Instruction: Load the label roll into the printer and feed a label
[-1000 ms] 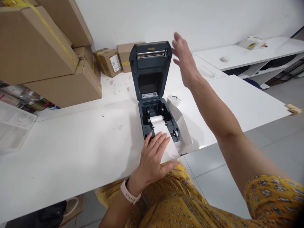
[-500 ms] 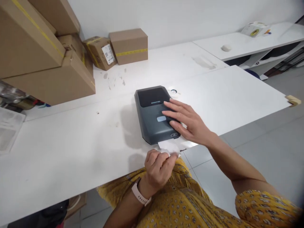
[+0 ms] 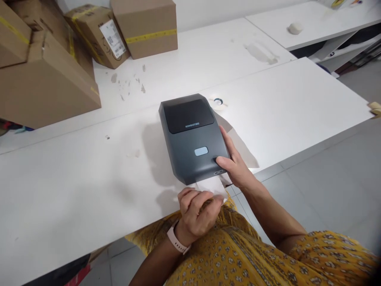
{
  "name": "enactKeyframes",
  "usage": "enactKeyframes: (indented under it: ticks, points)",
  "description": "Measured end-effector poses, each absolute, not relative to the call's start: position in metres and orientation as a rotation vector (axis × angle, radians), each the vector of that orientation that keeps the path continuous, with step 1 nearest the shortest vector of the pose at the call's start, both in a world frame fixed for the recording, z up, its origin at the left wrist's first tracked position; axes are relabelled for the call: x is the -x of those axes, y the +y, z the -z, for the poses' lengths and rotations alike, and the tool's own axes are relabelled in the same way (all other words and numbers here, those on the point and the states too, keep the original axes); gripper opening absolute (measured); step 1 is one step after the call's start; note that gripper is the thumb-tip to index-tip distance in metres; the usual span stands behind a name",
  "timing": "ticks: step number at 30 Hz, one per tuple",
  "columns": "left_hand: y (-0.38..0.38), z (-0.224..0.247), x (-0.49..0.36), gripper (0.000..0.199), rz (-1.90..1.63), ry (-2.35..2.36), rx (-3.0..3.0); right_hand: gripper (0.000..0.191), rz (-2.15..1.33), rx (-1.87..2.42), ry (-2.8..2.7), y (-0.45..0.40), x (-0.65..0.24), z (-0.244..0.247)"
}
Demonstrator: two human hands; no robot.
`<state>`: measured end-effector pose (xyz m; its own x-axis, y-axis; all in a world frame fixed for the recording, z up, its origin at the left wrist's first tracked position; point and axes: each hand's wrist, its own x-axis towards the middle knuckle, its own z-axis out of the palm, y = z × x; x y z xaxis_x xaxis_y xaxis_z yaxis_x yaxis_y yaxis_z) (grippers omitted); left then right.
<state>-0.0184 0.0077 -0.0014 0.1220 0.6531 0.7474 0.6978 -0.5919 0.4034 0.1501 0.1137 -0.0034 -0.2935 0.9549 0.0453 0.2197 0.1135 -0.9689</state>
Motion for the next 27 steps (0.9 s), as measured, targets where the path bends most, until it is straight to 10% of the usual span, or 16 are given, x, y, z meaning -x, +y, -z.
enactKeyframes:
  ticks: [20, 27]
  points:
    - [0.021, -0.026, 0.008, 0.013, 1.488, -1.373, 2.222, 0.108, -1.319, 1.198, -1.394, 0.117, -0.145, -0.010]
    - [0.005, -0.019, 0.012, 0.008, 1.510, -1.337, 2.323, 0.078, -0.880, 1.156, -1.591, 0.107, -0.138, -0.009]
